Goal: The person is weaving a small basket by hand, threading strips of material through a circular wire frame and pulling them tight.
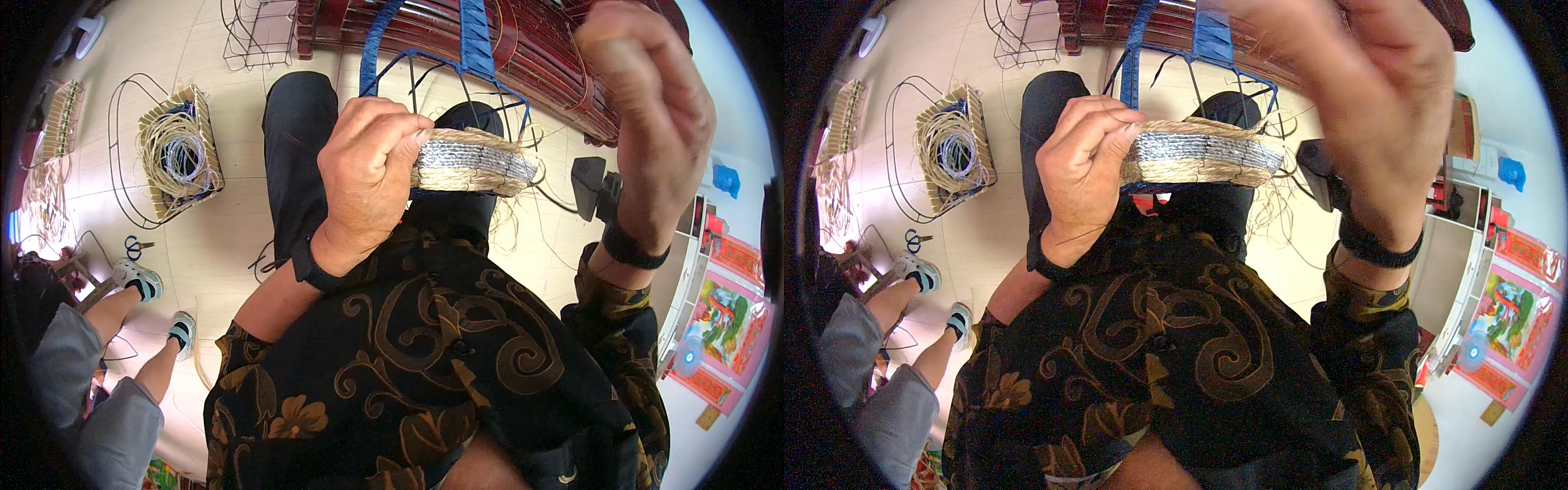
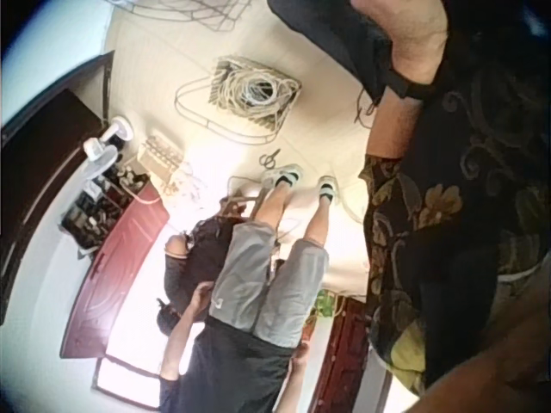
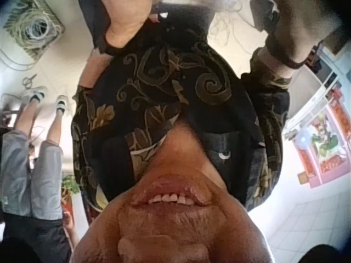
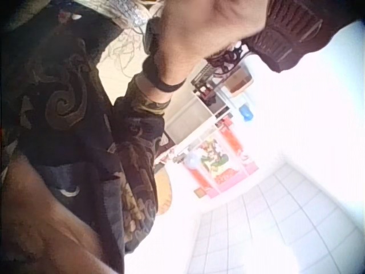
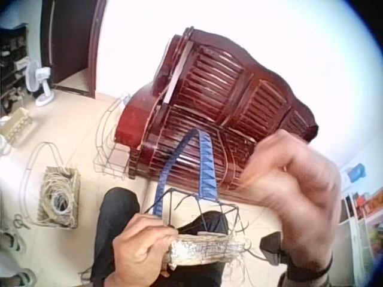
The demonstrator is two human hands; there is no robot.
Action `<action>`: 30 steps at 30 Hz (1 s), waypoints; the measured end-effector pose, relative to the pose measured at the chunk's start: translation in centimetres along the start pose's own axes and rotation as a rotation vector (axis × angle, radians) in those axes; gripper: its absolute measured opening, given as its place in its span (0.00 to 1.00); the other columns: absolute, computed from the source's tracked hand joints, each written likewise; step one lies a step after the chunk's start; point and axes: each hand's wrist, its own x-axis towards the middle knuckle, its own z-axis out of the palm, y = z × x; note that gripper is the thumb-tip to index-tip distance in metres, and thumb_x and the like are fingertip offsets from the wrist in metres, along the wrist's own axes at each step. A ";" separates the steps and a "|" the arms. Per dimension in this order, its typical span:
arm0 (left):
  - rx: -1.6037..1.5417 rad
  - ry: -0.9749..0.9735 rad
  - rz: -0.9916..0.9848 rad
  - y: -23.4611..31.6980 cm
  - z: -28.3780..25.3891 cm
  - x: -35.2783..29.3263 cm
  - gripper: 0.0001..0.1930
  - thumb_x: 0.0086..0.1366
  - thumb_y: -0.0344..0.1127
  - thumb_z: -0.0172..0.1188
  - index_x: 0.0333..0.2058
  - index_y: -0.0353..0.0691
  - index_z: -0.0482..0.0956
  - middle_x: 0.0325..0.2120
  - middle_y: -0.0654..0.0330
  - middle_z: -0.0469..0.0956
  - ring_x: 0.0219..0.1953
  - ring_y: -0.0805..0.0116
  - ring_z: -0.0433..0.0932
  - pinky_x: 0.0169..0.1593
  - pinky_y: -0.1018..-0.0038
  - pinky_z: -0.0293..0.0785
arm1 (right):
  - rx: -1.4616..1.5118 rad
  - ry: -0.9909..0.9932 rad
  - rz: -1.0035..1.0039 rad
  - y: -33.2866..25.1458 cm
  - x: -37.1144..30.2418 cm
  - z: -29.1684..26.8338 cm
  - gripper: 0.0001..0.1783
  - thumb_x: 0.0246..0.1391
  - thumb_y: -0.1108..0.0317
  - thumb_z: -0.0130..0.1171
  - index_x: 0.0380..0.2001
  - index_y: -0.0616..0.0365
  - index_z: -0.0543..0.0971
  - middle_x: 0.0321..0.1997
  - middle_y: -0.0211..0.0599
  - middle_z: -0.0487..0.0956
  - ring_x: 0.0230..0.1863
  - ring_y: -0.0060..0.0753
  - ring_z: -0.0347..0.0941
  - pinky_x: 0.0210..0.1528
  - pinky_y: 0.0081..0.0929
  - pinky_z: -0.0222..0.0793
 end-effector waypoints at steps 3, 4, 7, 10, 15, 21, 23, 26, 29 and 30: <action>-0.119 -0.007 -0.118 0.4 0.1 -0.1 0.04 0.50 0.21 0.60 0.27 0.33 0.78 0.25 0.58 0.75 0.30 0.66 0.73 0.34 0.75 0.70 | 0.261 0.283 0.211 5.7 -2.5 -0.6 0.13 0.55 0.63 0.48 0.33 0.61 0.76 0.32 0.33 0.75 0.36 0.27 0.69 0.45 0.25 0.63; -0.103 -0.002 -0.119 0.1 -0.2 -0.3 0.04 0.50 0.21 0.60 0.27 0.33 0.78 0.25 0.58 0.75 0.30 0.66 0.73 0.34 0.75 0.70 | 0.365 0.372 0.270 7.0 -2.6 0.2 0.16 0.59 0.61 0.43 0.36 0.62 0.76 0.35 0.35 0.75 0.38 0.27 0.69 0.48 0.25 0.62; -0.149 -0.009 -0.168 -0.3 -0.7 -0.5 0.03 0.52 0.22 0.59 0.28 0.32 0.78 0.26 0.57 0.75 0.31 0.68 0.73 0.35 0.76 0.70 | 0.459 0.287 0.384 6.0 -3.6 3.4 0.11 0.58 0.65 0.49 0.32 0.60 0.78 0.32 0.30 0.77 0.37 0.22 0.70 0.45 0.21 0.63; -0.171 -0.018 -0.196 0.0 -1.1 -0.5 0.03 0.54 0.22 0.59 0.29 0.31 0.78 0.27 0.57 0.75 0.32 0.68 0.73 0.36 0.77 0.69 | 0.235 0.036 0.247 3.6 -3.3 7.2 0.11 0.49 0.64 0.59 0.31 0.61 0.77 0.27 0.38 0.78 0.31 0.32 0.74 0.34 0.25 0.68; -0.064 -0.033 -0.171 1.0 -1.8 -0.2 0.03 0.56 0.24 0.58 0.30 0.31 0.77 0.29 0.57 0.76 0.34 0.68 0.73 0.39 0.77 0.69 | 0.278 -0.089 0.157 3.9 -3.0 8.8 0.08 0.46 0.66 0.61 0.27 0.59 0.78 0.21 0.40 0.75 0.23 0.40 0.71 0.26 0.29 0.65; -0.430 -0.020 -0.067 0.6 -1.8 -0.4 0.05 0.62 0.26 0.53 0.33 0.30 0.74 0.32 0.54 0.77 0.35 0.67 0.74 0.40 0.74 0.70 | 0.428 -0.122 0.274 4.3 -3.0 9.1 0.06 0.46 0.68 0.61 0.25 0.59 0.78 0.20 0.39 0.74 0.22 0.36 0.71 0.25 0.28 0.64; -0.604 -0.019 -0.140 0.9 -2.0 -0.3 0.06 0.64 0.28 0.50 0.34 0.29 0.73 0.29 0.54 0.76 0.33 0.67 0.74 0.39 0.73 0.70 | 0.456 -0.121 0.292 4.2 -3.0 9.0 0.06 0.46 0.67 0.61 0.25 0.59 0.78 0.20 0.39 0.74 0.22 0.35 0.71 0.25 0.28 0.64; -0.852 -0.005 -0.231 1.0 -2.1 -0.2 0.08 0.66 0.30 0.47 0.34 0.29 0.70 0.24 0.55 0.73 0.28 0.67 0.72 0.36 0.73 0.70 | 0.452 -0.133 0.277 4.1 -3.1 8.8 0.06 0.46 0.67 0.61 0.25 0.58 0.78 0.20 0.38 0.74 0.22 0.34 0.71 0.25 0.28 0.64; -0.964 0.039 -0.287 1.2 -2.0 0.0 0.10 0.67 0.32 0.47 0.34 0.28 0.70 0.17 0.62 0.65 0.21 0.72 0.65 0.30 0.75 0.65 | 0.459 -0.128 0.284 4.1 -3.3 8.9 0.06 0.45 0.67 0.61 0.25 0.58 0.78 0.20 0.38 0.74 0.23 0.35 0.71 0.25 0.28 0.64; -0.925 0.047 -0.297 1.2 -2.0 0.0 0.10 0.67 0.33 0.47 0.34 0.29 0.70 0.15 0.63 0.63 0.20 0.71 0.63 0.28 0.75 0.62 | 0.425 -0.113 0.259 4.1 -3.3 8.9 0.06 0.45 0.67 0.61 0.24 0.58 0.78 0.20 0.38 0.74 0.23 0.36 0.71 0.25 0.29 0.64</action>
